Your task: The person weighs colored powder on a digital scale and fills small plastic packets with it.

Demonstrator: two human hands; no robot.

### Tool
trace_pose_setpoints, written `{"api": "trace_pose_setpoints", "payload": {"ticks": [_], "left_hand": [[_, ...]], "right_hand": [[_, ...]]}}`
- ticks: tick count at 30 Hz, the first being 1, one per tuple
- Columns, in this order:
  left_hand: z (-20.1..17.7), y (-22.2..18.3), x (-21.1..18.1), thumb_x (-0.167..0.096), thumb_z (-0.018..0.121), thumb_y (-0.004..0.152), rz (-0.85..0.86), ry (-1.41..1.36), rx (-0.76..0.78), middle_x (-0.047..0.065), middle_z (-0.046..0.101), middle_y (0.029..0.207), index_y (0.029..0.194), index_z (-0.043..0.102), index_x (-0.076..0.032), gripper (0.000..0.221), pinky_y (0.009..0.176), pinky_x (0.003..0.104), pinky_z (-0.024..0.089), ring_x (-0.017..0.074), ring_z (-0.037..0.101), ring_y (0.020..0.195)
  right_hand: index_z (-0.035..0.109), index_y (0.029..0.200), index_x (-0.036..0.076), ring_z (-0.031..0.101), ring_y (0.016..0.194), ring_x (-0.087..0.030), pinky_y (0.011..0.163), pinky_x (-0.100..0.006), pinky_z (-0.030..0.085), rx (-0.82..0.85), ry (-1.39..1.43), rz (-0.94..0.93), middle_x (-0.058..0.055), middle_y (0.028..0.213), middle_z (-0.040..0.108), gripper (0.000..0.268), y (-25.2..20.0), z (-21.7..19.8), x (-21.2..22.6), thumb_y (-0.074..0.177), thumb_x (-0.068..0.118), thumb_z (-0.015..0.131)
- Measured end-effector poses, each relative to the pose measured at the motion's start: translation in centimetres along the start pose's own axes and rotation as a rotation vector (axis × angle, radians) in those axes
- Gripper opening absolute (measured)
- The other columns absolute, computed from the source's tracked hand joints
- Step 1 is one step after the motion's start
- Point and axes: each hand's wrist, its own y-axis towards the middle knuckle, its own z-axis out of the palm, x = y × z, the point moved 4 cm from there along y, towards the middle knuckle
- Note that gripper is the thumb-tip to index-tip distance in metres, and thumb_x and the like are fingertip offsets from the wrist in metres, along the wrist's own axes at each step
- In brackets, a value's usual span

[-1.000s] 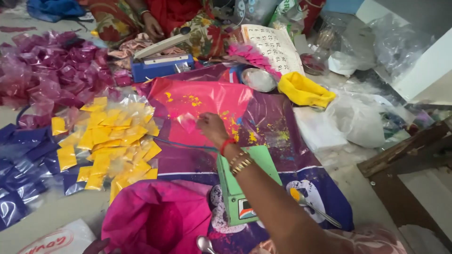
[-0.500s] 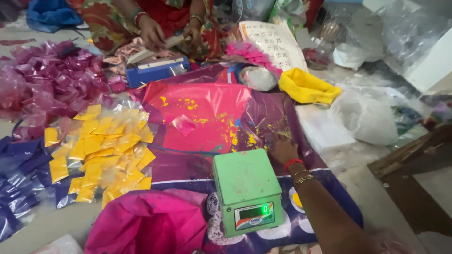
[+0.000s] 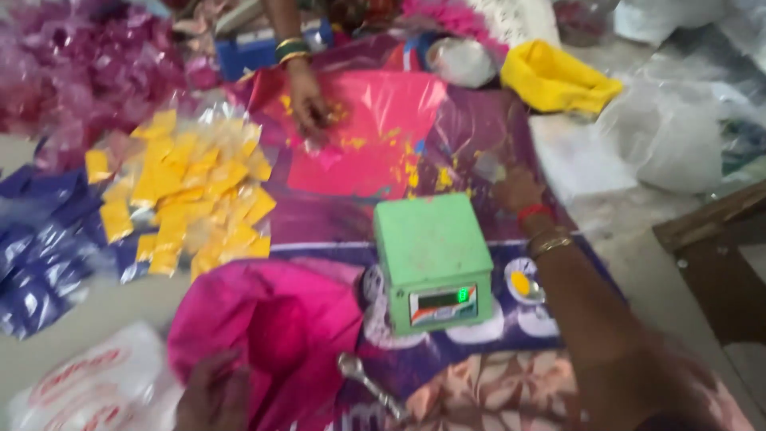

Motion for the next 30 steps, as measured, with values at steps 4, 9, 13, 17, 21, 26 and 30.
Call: {"api": "trace_pose_setpoints", "payload": {"ticks": [4,9,13,17,21,26,30], "left_hand": [[0.4,-4.1,-14.4,-0.017,0.071,0.087,0.049,-0.031,0.118,0.014,0.079,0.098,0.118,0.069,-0.010,0.032,0.080,0.036,0.059,0.0227,0.077,0.091],[3.6,-8.8,-13.8,-0.021,0.072,0.087,-0.018,0.070,0.498,0.010,0.078,0.106,0.120,0.065,-0.012,0.035,0.085,0.037,0.060,0.0245,0.078,0.095],[5.2,-19.1,-3.5,-0.026,0.066,0.090,0.738,0.145,0.434,0.029,0.065,0.130,0.135,0.060,0.001,0.053,0.102,0.050,0.044,0.0434,0.062,0.121],[9.9,-26.8,-1.0,-0.040,0.054,0.093,0.547,0.750,0.538,0.032,0.060,0.133,0.134,0.058,0.005,0.060,0.102,0.068,0.031,0.0515,0.054,0.126],[9.1,-21.9,-13.1,-0.051,0.045,0.096,0.379,1.194,0.609,0.035,0.056,0.135,0.133,0.056,0.007,0.070,0.102,0.082,0.022,0.0576,0.049,0.129],[8.4,-21.2,-16.2,-0.032,0.045,0.097,0.142,1.000,0.925,0.017,0.060,0.141,0.129,0.067,-0.008,0.046,0.109,0.065,0.037,0.0365,0.057,0.131],[12.2,-19.4,-9.7,-0.030,0.043,0.100,0.187,0.932,0.820,0.020,0.063,0.139,0.131,0.068,-0.005,0.047,0.111,0.061,0.038,0.0375,0.060,0.128]], "right_hand": [[0.073,0.110,0.001,0.070,0.090,-0.046,0.078,-0.055,0.057,0.078,0.406,0.044,-0.026,0.097,0.073,0.036,1.4,-13.3,3.1,0.083,0.024,0.078],[0.076,0.110,0.003,0.072,0.083,-0.040,0.077,-0.048,0.058,-0.014,0.567,-0.037,-0.025,0.088,0.072,0.021,-1.8,-30.3,11.7,0.099,0.020,0.072],[0.070,0.124,0.006,0.072,0.090,-0.025,0.080,-0.038,0.057,0.501,0.953,-0.580,-0.016,0.104,0.075,0.033,-14.1,-30.4,18.3,0.092,0.010,0.066],[0.065,0.130,0.011,0.069,0.097,-0.026,0.082,-0.041,0.054,1.103,1.204,-0.910,-0.016,0.116,0.070,0.035,-32.0,-29.0,18.7,0.099,0.026,0.061],[0.070,0.118,0.011,0.070,0.099,-0.032,0.083,-0.046,0.056,0.893,0.646,-1.277,-0.014,0.110,0.073,0.028,-35.5,-37.2,20.6,0.100,0.027,0.056],[0.053,0.148,0.017,0.071,0.089,-0.034,0.082,-0.047,0.056,1.310,0.457,-1.030,-0.017,0.095,0.073,0.045,-38.2,-33.5,20.2,0.104,0.020,0.044],[0.059,0.137,0.009,0.070,0.097,-0.035,0.088,-0.046,0.054,1.370,0.576,-1.127,-0.020,0.110,0.072,0.037,-39.0,-27.8,20.7,0.104,0.021,0.047]]}}
